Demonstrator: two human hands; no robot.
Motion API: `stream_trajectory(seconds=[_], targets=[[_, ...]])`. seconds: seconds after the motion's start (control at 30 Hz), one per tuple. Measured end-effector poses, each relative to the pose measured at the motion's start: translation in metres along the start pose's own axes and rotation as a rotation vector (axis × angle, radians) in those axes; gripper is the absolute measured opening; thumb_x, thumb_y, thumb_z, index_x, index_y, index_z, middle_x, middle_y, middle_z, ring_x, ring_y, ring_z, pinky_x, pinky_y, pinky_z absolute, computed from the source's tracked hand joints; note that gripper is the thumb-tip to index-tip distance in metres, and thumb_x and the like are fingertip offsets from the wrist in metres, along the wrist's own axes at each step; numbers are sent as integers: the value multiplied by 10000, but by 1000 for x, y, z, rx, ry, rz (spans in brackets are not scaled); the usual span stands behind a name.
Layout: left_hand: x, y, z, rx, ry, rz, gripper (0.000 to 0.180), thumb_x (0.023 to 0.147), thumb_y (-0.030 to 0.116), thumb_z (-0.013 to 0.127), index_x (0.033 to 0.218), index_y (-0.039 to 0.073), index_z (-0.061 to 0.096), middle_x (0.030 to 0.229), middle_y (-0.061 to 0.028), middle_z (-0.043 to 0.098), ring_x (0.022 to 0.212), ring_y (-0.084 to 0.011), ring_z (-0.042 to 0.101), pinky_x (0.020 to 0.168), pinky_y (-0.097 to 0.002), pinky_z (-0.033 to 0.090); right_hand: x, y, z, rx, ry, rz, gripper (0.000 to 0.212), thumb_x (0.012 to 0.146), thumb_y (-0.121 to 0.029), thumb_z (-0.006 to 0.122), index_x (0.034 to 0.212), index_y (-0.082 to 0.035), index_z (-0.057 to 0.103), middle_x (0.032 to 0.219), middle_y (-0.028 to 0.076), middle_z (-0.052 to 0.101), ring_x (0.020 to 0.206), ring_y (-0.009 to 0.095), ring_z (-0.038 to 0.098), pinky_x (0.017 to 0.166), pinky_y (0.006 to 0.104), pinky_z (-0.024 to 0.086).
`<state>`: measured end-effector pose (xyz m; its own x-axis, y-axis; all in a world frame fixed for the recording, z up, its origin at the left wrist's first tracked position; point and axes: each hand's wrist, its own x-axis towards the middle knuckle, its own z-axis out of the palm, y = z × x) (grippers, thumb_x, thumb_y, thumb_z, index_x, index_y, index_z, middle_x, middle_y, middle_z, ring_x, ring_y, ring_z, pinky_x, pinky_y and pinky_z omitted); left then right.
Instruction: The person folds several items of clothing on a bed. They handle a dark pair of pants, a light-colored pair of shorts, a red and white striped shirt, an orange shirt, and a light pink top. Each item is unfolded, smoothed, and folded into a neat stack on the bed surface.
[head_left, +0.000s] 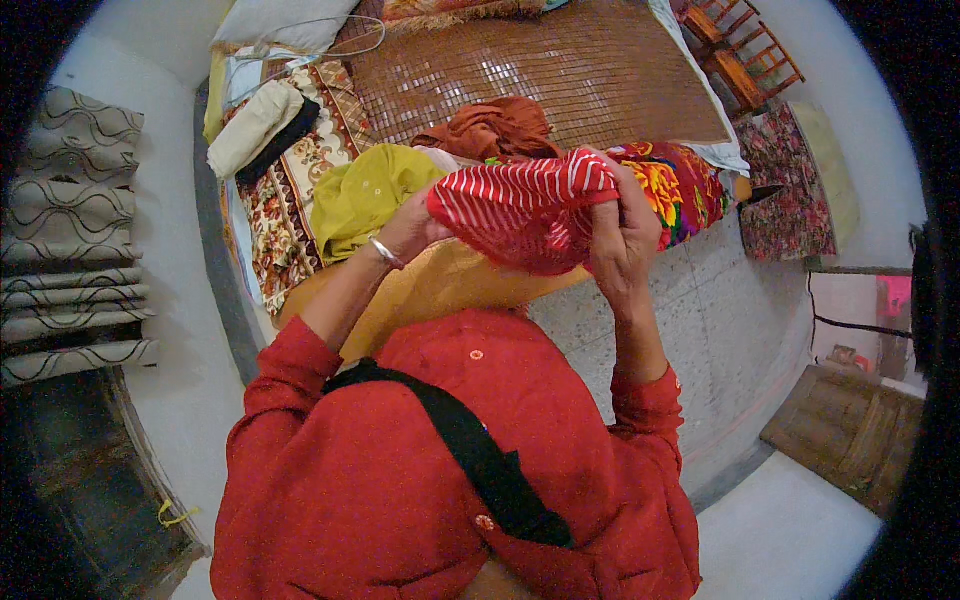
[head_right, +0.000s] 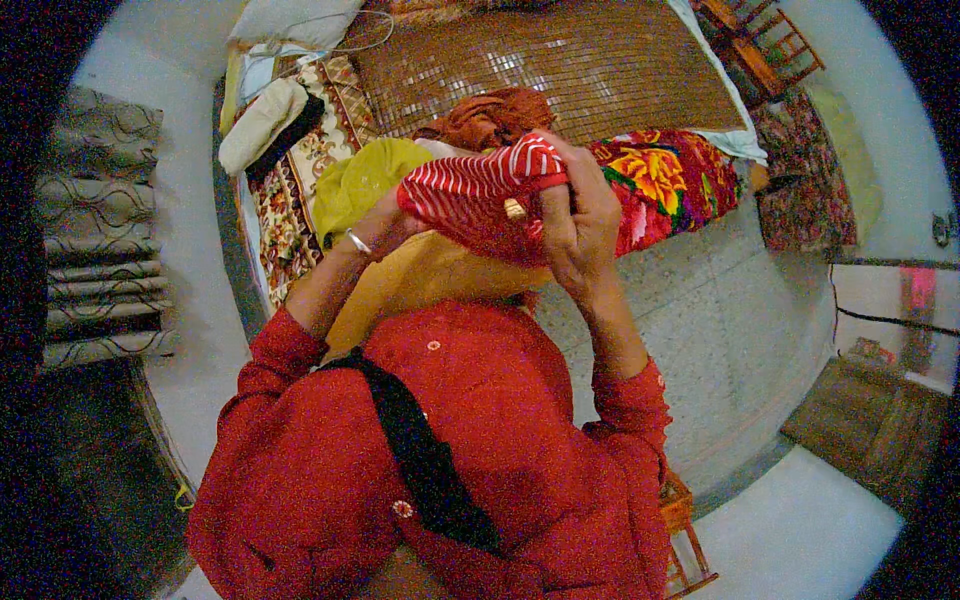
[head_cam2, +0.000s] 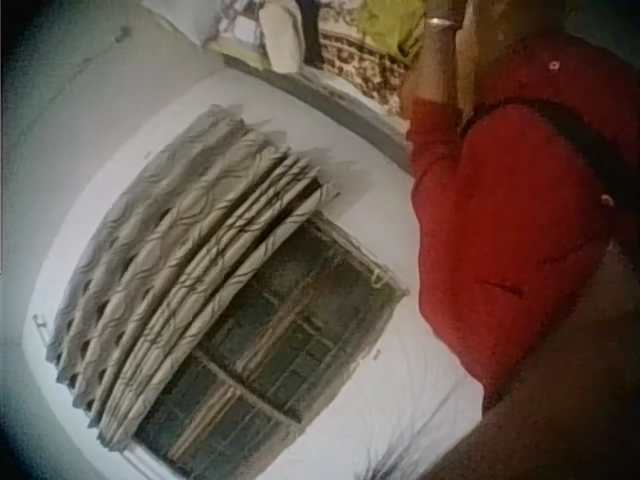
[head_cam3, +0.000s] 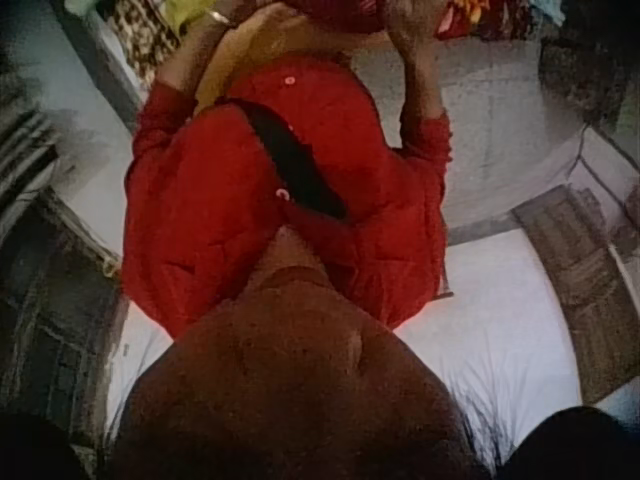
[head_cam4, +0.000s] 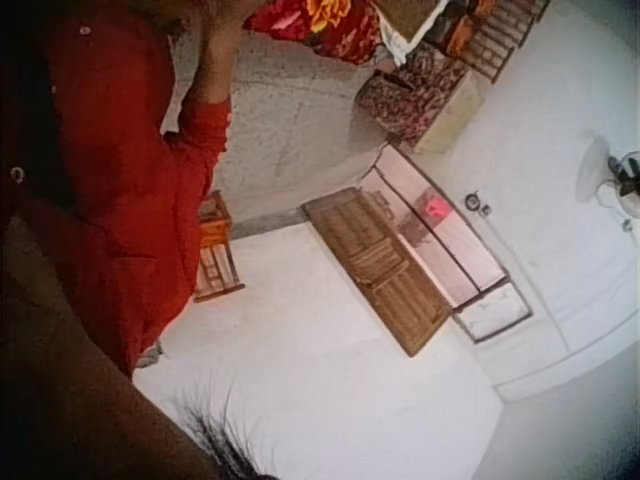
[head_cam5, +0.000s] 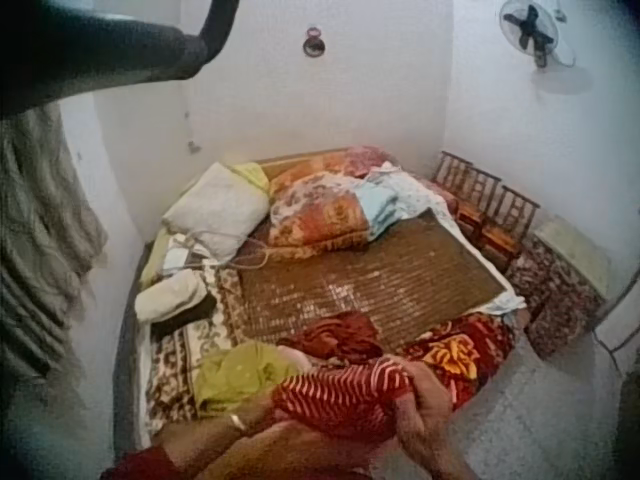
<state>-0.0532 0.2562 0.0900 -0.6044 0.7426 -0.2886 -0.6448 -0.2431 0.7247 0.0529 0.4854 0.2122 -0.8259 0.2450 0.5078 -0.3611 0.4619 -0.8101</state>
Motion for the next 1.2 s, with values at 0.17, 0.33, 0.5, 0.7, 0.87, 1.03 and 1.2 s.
stream_trajectory(seconds=[0.17, 0.33, 0.5, 0.7, 0.87, 1.03, 1.2], targets=[[9, 11, 35, 392, 17, 410, 711, 845, 282, 537, 1407, 89, 147, 1389, -115, 335, 1286, -242, 318, 1066, -371, 256, -2, -26, -1, 271, -14, 99, 335, 925, -184, 429, 1177, 21, 513, 1120, 118, 569, 1020, 199, 546, 892, 296, 409], [10, 25, 63, 443, -265, 634, 354, 816, 170, 610, 1143, 47, 553, 1265, -108, 468, 1189, -181, 422, 995, -328, 331, 12, -32, -16, 511, 102, 248, 335, 905, -157, 413, 1166, 24, 521, 1121, 104, 567, 1003, 169, 550, 898, 282, 412], [12, 21, 86, 605, 31, 562, 185, 865, 98, 525, 1010, 5, 592, 910, -16, 621, 844, -97, 559, 776, -249, 448, 15, 39, -24, 267, 194, 464, 353, 849, -86, 455, 1180, 33, 487, 1143, 115, 541, 1040, 185, 524, 917, 298, 398], [26, 9, 71, 595, 177, 395, 254, 816, 20, 461, 1032, -29, 586, 928, -40, 626, 841, -122, 588, 766, -256, 474, -56, 59, 24, 88, 125, 397, 373, 742, -164, 686, 1029, -1, 513, 1002, 97, 524, 914, 203, 516, 830, 316, 422], [23, 10, 80, 490, 228, 380, 215, 864, 90, 503, 1011, -25, 610, 855, -3, 623, 758, -53, 552, 670, -211, 458, -91, 56, 58, -221, -98, 366, 411, 717, -230, 703, 1008, -6, 519, 982, 139, 524, 921, 275, 530, 820, 336, 425], [20, 18, 86, 632, 250, 287, 217, 857, 136, 498, 915, -31, 623, 747, 14, 594, 677, -49, 511, 593, -226, 426, -87, 85, 61, -160, -47, 388, 308, 787, -92, 595, 1065, -22, 481, 989, 105, 523, 834, 173, 535, 709, 289, 444], [26, 12, 64, 835, 236, 345, 242, 840, 165, 460, 803, -50, 567, 662, -42, 569, 628, -121, 511, 562, -295, 406, -71, 67, 65, -280, 430, 60, 93, 784, -80, 610, 824, -28, 545, 603, -14, 451, 545, 118, 463, 538, 251, 412]])
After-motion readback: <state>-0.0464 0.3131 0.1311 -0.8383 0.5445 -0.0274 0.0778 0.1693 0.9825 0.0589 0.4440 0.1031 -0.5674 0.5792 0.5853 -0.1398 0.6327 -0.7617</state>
